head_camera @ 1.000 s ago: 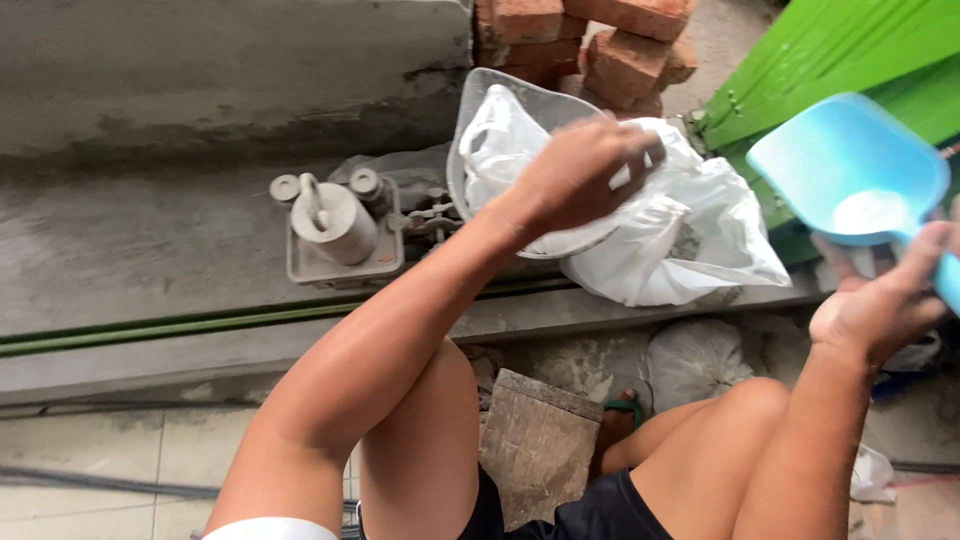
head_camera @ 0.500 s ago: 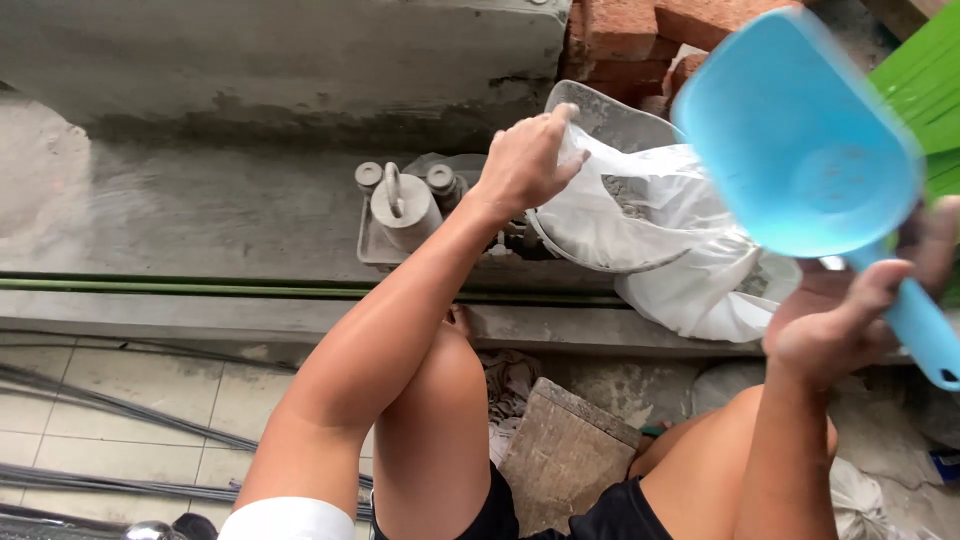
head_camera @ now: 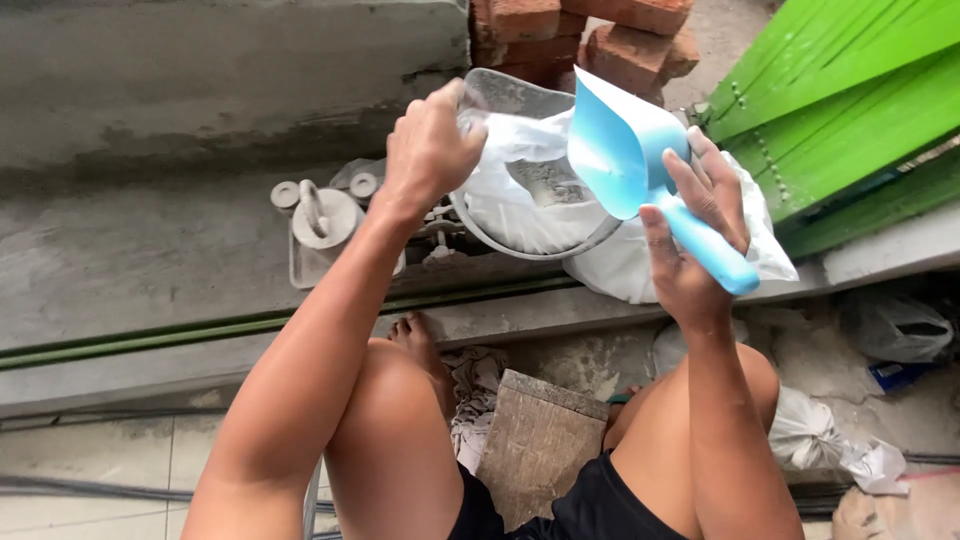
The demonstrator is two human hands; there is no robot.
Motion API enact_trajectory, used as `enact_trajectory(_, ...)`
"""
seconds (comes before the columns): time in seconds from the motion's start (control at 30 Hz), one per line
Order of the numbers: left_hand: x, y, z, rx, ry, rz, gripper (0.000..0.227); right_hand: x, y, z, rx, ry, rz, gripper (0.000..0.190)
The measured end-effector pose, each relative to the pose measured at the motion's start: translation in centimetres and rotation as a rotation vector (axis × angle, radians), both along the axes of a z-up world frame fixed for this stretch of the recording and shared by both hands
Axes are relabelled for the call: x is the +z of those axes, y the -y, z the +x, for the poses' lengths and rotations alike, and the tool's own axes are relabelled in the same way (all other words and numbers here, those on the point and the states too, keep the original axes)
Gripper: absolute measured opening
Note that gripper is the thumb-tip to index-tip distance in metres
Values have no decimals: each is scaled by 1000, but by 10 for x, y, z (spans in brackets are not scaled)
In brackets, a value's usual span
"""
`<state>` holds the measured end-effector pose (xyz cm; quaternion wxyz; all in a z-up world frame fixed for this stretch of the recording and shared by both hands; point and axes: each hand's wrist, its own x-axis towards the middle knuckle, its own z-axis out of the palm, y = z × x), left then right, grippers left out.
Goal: Scooping grey powder from a plastic bag into a container using a small blue scoop.
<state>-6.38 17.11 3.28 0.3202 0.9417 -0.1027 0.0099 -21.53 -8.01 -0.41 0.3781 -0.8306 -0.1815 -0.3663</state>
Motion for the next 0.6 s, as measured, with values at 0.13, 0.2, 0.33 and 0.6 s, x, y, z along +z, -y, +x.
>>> enact_trajectory(0.13,-13,6,8,-1,123,264,45,4,2,-4,14,27,-3,37)
enact_trajectory(0.2,-11,12,5,-11,54,339,67,4,2,-5,157,-6,37,39)
enact_trajectory(0.33,-43,14,26,-45,-29,391,32,11,6,-7,220,-79,33,40)
enact_trajectory(0.6,-23,25,10,-229,-25,-240,38,-7,-6,11,183,-123,-138,33)
